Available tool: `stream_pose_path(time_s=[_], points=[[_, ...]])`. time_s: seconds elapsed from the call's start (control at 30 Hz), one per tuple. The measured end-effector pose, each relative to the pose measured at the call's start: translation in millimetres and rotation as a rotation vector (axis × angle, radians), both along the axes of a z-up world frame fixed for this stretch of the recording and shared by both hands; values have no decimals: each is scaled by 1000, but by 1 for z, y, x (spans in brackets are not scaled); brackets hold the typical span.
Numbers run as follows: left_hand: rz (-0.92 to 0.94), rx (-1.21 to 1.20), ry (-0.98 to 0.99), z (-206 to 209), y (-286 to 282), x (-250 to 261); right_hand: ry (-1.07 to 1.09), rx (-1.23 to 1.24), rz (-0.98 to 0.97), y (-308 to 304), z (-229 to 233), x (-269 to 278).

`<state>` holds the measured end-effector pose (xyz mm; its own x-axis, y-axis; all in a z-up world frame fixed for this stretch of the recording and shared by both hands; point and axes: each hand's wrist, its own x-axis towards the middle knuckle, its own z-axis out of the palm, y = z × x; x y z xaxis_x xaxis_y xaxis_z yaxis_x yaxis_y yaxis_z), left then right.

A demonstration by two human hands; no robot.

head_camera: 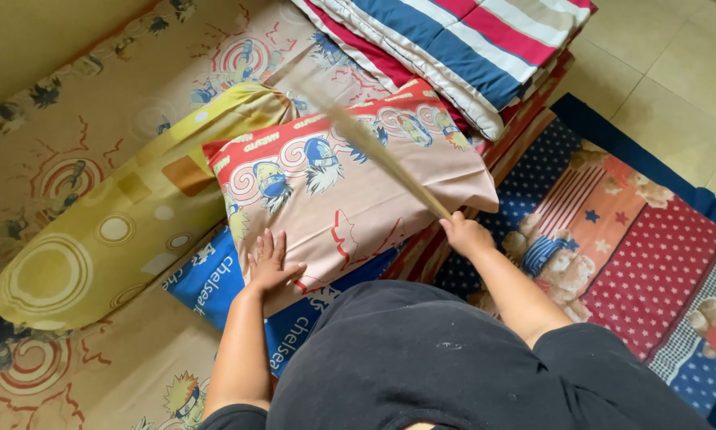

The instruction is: A person tidies up a bed by folding a striped blanket, arranging pillows and a bolster, and then dusting the mattress and pillows using a broomstick.

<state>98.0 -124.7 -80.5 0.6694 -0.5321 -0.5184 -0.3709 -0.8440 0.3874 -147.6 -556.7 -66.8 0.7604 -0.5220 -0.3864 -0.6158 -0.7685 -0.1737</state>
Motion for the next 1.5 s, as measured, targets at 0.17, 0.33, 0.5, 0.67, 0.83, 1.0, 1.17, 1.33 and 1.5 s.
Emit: stream_pose_path(time_s=[0.17,0.33,0.5,0.67,0.83,1.0,1.17,1.33,1.5], points=[[10,-25,-13,-15,5,8,45,-82,-385,-75,-40,-14],[25,-67,-3,-21,8,13,-10,29,-187,3,53,-9],[192,-434,20,-28,37,23,-237,66,-174,12,-2,-12],[713,-588,-187,-36,78,23,-775,-205,-77,-43,-68,-7],[877,-469,93,17,30,-3,-847,-241,-76,-86,-99,13],[807,-964,-45,129,-9,-17,-854,-298,-81,-123,-111,35],[716,-1149,-31,168,63,-50,-809,-326,-76,-150,-71,48],[945,-328,-16,51,156,-73,-317,131,-270,-122,-7,67],[1169,-329,182,20,134,-97,-282,332,-440,-95,-17,83]])
